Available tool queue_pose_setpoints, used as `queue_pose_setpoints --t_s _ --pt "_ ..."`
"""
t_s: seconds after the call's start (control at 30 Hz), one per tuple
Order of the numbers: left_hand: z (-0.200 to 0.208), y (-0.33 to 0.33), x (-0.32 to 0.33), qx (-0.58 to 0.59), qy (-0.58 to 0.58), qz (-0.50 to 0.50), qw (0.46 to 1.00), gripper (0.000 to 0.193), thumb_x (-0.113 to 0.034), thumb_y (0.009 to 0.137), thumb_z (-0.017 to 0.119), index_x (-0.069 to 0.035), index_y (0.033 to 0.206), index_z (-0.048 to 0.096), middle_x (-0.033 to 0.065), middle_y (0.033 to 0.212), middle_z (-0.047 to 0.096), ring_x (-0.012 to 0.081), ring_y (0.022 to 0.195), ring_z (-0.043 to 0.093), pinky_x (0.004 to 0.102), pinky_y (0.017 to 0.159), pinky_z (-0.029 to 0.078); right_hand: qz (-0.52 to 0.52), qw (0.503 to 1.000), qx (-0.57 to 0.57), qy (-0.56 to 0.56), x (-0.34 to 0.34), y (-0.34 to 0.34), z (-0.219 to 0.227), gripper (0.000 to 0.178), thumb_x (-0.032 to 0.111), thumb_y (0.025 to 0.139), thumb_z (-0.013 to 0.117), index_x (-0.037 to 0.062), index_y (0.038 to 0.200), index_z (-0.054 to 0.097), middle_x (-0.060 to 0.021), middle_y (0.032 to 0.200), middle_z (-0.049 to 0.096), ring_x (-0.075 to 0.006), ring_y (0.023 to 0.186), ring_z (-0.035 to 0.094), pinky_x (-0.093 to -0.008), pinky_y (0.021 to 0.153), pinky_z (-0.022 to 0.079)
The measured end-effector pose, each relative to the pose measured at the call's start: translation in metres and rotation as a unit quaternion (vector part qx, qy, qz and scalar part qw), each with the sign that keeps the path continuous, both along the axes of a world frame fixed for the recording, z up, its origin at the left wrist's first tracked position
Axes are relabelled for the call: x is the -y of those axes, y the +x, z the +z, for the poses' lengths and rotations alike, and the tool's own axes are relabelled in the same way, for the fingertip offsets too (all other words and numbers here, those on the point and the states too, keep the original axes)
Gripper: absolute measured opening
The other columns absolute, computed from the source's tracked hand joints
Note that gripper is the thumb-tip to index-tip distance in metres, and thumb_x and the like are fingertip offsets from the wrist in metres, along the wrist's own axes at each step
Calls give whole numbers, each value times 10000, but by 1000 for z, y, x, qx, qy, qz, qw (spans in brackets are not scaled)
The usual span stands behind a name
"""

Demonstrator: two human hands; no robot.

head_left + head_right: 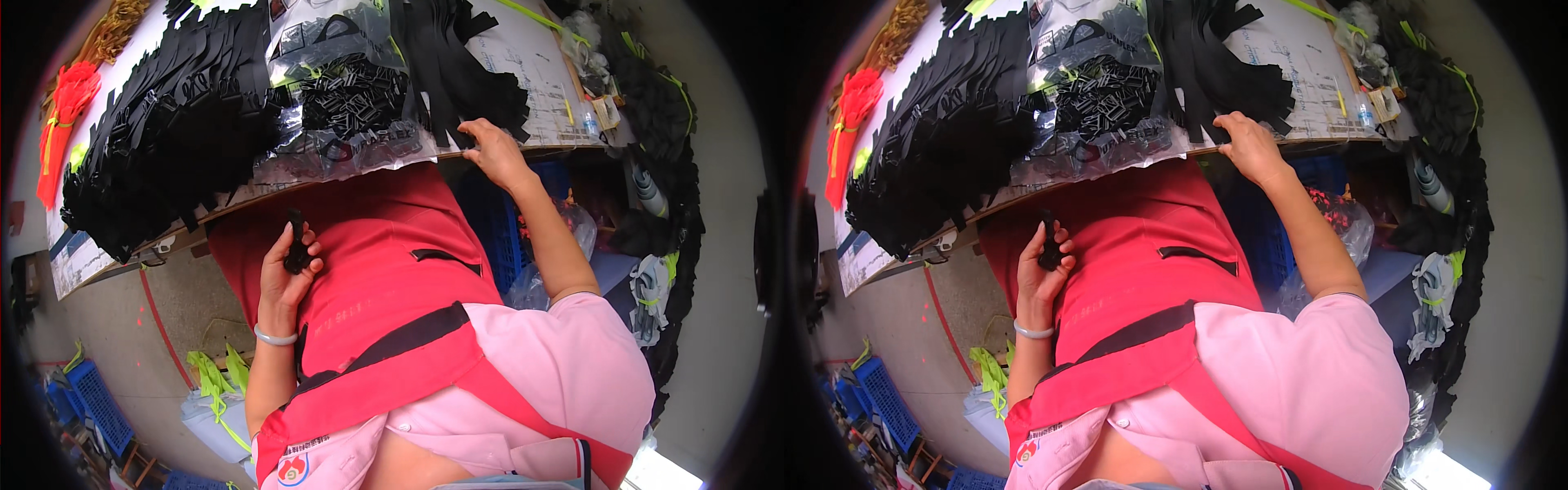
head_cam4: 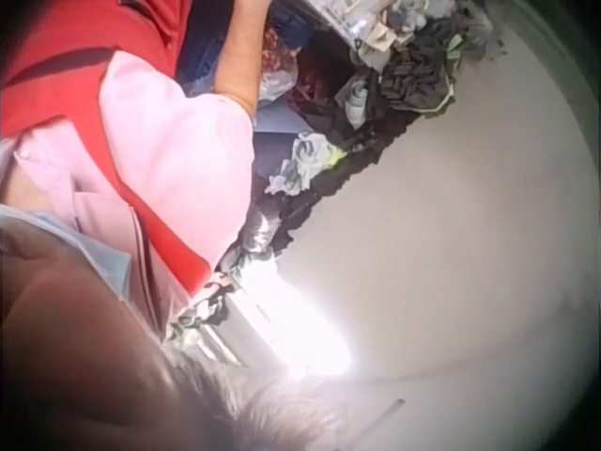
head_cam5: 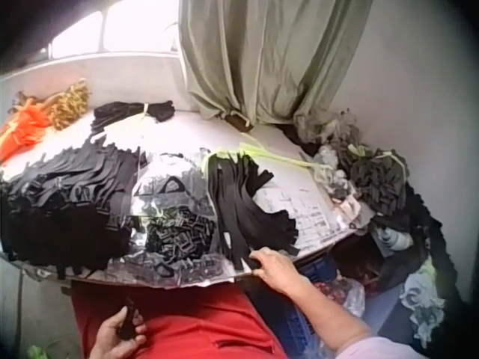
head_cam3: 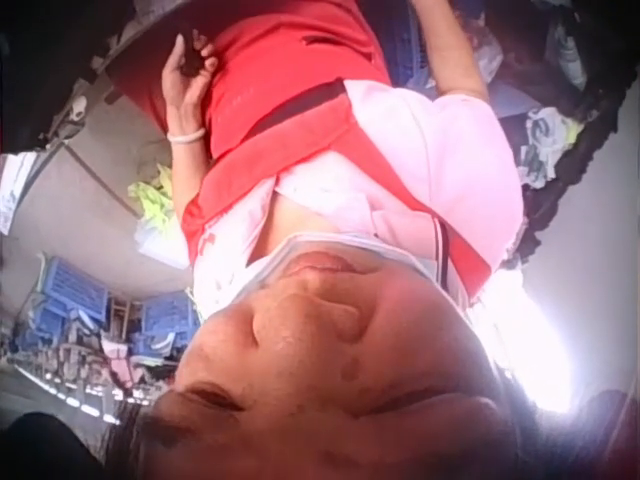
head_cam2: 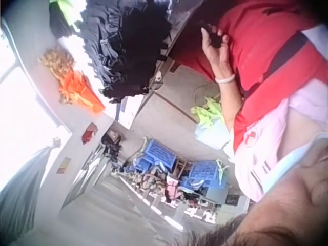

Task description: Threading plastic buckles onto black nylon straps at a factory workbench.

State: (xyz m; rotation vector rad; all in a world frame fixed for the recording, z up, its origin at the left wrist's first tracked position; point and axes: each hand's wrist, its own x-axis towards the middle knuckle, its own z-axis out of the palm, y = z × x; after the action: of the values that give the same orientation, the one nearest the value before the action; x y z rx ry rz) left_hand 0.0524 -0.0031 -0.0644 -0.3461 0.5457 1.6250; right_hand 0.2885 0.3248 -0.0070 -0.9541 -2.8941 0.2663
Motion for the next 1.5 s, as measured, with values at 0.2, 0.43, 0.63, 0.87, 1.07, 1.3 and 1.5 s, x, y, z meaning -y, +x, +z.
queue_pose_setpoints --t_s 0.2,0.43,0.63,0.87,1.07,1.3,1.5 --pt "0 3 -10 -43 35 -41 998 239 -246 980 518 -23 1059 550 -3 748 451 116 663 432 268 612 389 3 994 -79 -70 -15 6 -7 190 105 822 671 -9 974 671 -129 901 666 -302 860 659 -381 780 513" --pt "34 12 -49 -245 16 -105 964 294 -265 954 580 1 1064 638 -42 662 479 47 557 385 205 498 300 -174 673 -394 -601 60 -42 23 187 177 933 624 -5 964 654 -51 833 673 -101 724 636 -224 649 504" --pt "51 20 -71 -528 -2 -64 847 161 -102 886 671 26 977 706 -24 784 618 50 672 506 181 603 386 -28 716 -273 -642 129 -68 -13 219 237 947 611 19 951 631 -47 851 649 -89 668 607 -215 621 509" --pt "31 5 -21 -630 -11 -111 769 131 -52 846 663 61 907 694 87 860 663 141 797 603 255 708 459 -58 591 -266 -759 110 -91 3 260 272 962 579 43 1073 634 -20 892 648 -48 630 552 -189 548 449" --pt "13 -21 29 -728 -135 -98 665 142 -85 840 678 39 907 696 88 816 653 170 763 618 264 678 465 -46 630 -500 -593 -11 -83 69 242 223 946 608 3 1042 645 -49 844 656 -14 560 466 -168 454 340" --pt "37 -31 15 -487 -152 98 855 192 -166 908 658 -1 1000 694 17 768 644 53 597 542 183 496 336 34 758 -137 -637 111 -119 44 188 225 968 555 51 950 624 -4 680 633 -20 436 436 -174 398 321" --pt "37 -16 5 -466 -134 113 867 236 -144 910 640 10 1085 675 44 864 690 62 657 594 179 514 382 23 688 -67 -723 166 -142 25 192 199 973 541 17 1013 585 -32 645 628 -34 398 455 -188 352 332"
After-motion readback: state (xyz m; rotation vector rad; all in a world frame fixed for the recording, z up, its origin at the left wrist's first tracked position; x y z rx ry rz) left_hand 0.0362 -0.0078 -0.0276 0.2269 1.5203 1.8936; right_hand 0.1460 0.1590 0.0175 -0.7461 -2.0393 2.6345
